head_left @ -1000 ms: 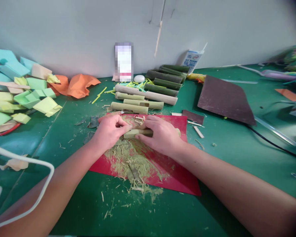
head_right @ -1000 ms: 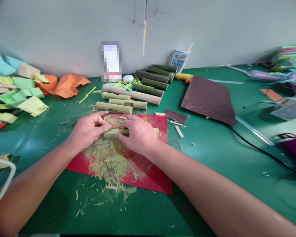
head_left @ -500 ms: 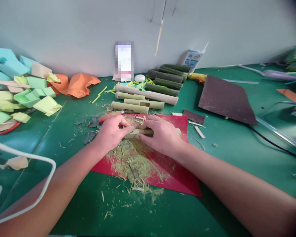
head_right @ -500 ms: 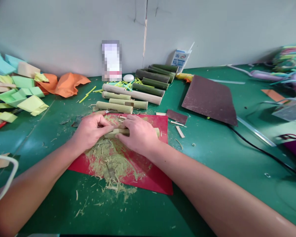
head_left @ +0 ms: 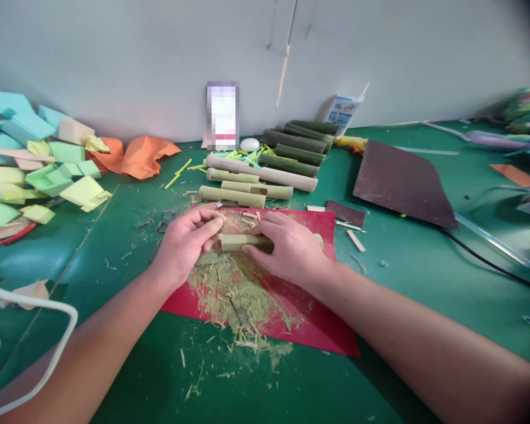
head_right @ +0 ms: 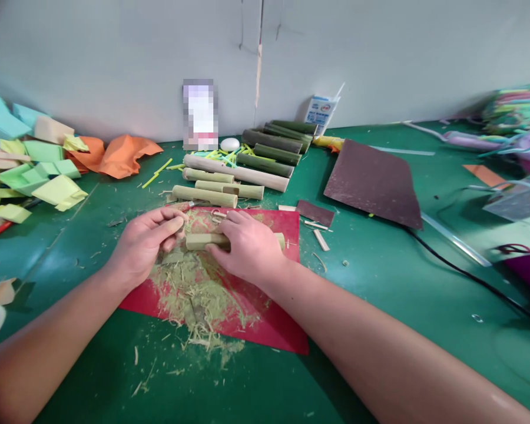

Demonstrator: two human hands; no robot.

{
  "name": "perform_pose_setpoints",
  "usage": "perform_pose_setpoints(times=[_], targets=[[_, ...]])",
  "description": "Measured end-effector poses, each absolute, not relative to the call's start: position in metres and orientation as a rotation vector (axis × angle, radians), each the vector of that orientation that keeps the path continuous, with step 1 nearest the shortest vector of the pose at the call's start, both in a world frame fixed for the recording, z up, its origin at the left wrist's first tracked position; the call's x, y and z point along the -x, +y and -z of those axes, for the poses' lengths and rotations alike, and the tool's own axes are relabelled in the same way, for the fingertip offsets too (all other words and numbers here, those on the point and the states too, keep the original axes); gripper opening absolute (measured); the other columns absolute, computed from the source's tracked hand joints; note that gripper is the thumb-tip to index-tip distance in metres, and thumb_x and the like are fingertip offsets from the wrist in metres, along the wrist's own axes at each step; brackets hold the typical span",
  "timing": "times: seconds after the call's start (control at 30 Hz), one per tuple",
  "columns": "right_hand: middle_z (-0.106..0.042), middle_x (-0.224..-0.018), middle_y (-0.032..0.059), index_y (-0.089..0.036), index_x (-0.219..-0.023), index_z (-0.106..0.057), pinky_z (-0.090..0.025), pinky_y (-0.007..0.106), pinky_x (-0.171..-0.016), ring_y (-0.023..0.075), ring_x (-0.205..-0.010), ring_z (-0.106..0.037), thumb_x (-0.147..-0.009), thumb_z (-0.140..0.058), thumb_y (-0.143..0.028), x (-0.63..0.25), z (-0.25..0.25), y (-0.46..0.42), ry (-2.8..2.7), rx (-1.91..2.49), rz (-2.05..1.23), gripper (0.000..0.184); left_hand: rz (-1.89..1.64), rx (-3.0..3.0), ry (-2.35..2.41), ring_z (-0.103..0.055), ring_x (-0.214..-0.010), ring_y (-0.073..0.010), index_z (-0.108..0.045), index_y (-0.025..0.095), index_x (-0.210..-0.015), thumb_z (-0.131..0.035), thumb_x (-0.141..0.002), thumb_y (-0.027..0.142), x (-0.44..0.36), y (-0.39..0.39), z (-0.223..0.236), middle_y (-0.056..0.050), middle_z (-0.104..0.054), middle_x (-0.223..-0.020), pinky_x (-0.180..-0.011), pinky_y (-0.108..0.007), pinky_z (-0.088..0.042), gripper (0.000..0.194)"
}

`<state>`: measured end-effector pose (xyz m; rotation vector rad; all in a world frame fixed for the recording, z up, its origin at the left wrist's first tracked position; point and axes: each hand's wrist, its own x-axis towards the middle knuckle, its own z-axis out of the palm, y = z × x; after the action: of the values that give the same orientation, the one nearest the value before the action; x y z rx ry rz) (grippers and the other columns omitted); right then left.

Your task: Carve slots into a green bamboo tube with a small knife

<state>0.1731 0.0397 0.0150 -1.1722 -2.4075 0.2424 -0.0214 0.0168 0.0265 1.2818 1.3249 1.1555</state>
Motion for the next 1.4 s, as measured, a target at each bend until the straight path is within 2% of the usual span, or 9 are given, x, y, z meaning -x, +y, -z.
perform_pose_setpoints(times=[0.23,0.37,0.5,0.7,0.83,0.93,1.17,1.3,1.4], targets=[[-0.06,-0.089,0.0099,-0.015,-0.09,-0.061,-0.041,0.035,-0.077,0.022,-0.085,-0.052,-0.078,-0.055,-0.037,-0.179,-0.021,0.041,-2.443,1.081,-0.14,0.025,-1.113,-1.307,1.313,-0.046,-0.049,-0.007,-0.062,0.018,-0.095,-0.058,-0.079,0.027,0.023,0.015,-0.022,0.0,-0.059,-0.066,-0.045,-0.02,-0.033,0.018],[-0.061,-0.089,0.0097,-0.015,-0.09,-0.062,-0.042,0.037,-0.078,0.0228,-0.086,-0.052,-0.076,-0.058,-0.037,-0.185,-0.023,0.041,-2.47,1.076,-0.134,0.026,-1.161,-1.348,1.343,-0.048,-0.049,-0.0077,-0.058,0.016,-0.09,-0.058,-0.08,0.028,0.022,0.014,-0.02,0.001,-0.058,-0.059,-0.047,-0.019,-0.037,0.016],[-0.061,-0.092,0.0085,-0.017,-0.091,-0.061,-0.043,0.036,-0.079,0.0221,-0.088,-0.053,-0.073,-0.061,-0.032,-0.186,-0.02,0.042,-2.463,1.072,-0.225,0.024,-1.239,-1.508,1.386,-0.046,-0.044,-0.0055,-0.051,0.017,-0.092,-0.053,-0.084,0.028,0.022,0.012,-0.02,0.0,-0.062,-0.07,-0.044,-0.019,-0.037,0.013],[-0.062,-0.096,0.0069,-0.019,-0.093,-0.061,-0.044,0.034,-0.077,0.0205,-0.091,-0.055,-0.073,-0.062,-0.028,-0.188,-0.015,0.045,-2.405,1.056,-0.346,0.022,-1.142,-2.007,1.51,-0.056,-0.065,-0.0103,-0.061,0.019,-0.088,-0.06,-0.078,0.023,0.026,0.008,-0.024,-0.002,-0.063,-0.081,-0.06,-0.022,-0.046,0.01],[-0.062,-0.096,0.0063,-0.02,-0.094,-0.061,-0.044,0.033,-0.076,0.0199,-0.09,-0.056,-0.073,-0.062,-0.027,-0.189,-0.015,0.045,-2.399,1.04,-0.371,0.022,-1.097,-2.06,1.431,-0.057,-0.07,-0.0125,-0.063,0.019,-0.086,-0.062,-0.076,0.024,0.026,0.006,-0.028,-0.003,-0.065,-0.086,-0.064,-0.025,-0.048,0.011],[-0.062,-0.096,0.0064,-0.019,-0.093,-0.061,-0.044,0.033,-0.076,0.02,-0.09,-0.055,-0.074,-0.062,-0.028,-0.189,-0.015,0.045,-2.405,1.047,-0.366,0.021,-1.065,-1.983,1.463,-0.056,-0.066,-0.0118,-0.064,0.019,-0.085,-0.059,-0.079,0.024,0.025,0.006,-0.028,-0.002,-0.065,-0.083,-0.061,-0.024,-0.046,0.009],[-0.061,-0.097,0.0077,-0.018,-0.093,-0.061,-0.044,0.035,-0.078,0.0212,-0.093,-0.054,-0.074,-0.061,-0.027,-0.187,-0.016,0.044,-2.404,1.043,-0.32,0.021,-1.052,-1.739,1.489,-0.048,-0.05,-0.0093,-0.064,0.02,-0.088,-0.06,-0.078,0.026,0.028,0.009,-0.024,0.002,-0.055,-0.057,-0.046,-0.021,-0.037,0.012],[-0.061,-0.097,0.007,-0.019,-0.093,-0.06,-0.044,0.035,-0.078,0.0209,-0.092,-0.054,-0.075,-0.06,-0.027,-0.187,-0.015,0.043,-2.402,1.045,-0.326,0.02,-1.003,-1.738,1.466,-0.047,-0.048,-0.0098,-0.066,0.02,-0.088,-0.06,-0.078,0.027,0.029,0.01,-0.023,0.002,-0.054,-0.055,-0.046,-0.022,-0.037,0.014],[-0.061,-0.097,0.0065,-0.019,-0.093,-0.06,-0.044,0.034,-0.078,0.0204,-0.092,-0.054,-0.075,-0.06,-0.026,-0.188,-0.014,0.042,-2.397,1.043,-0.345,0.019,-1.017,-1.818,1.48,-0.05,-0.053,-0.0109,-0.067,0.02,-0.085,-0.06,-0.078,0.028,0.03,0.012,-0.023,0.0,-0.059,-0.064,-0.05,-0.023,-0.04,0.013]])
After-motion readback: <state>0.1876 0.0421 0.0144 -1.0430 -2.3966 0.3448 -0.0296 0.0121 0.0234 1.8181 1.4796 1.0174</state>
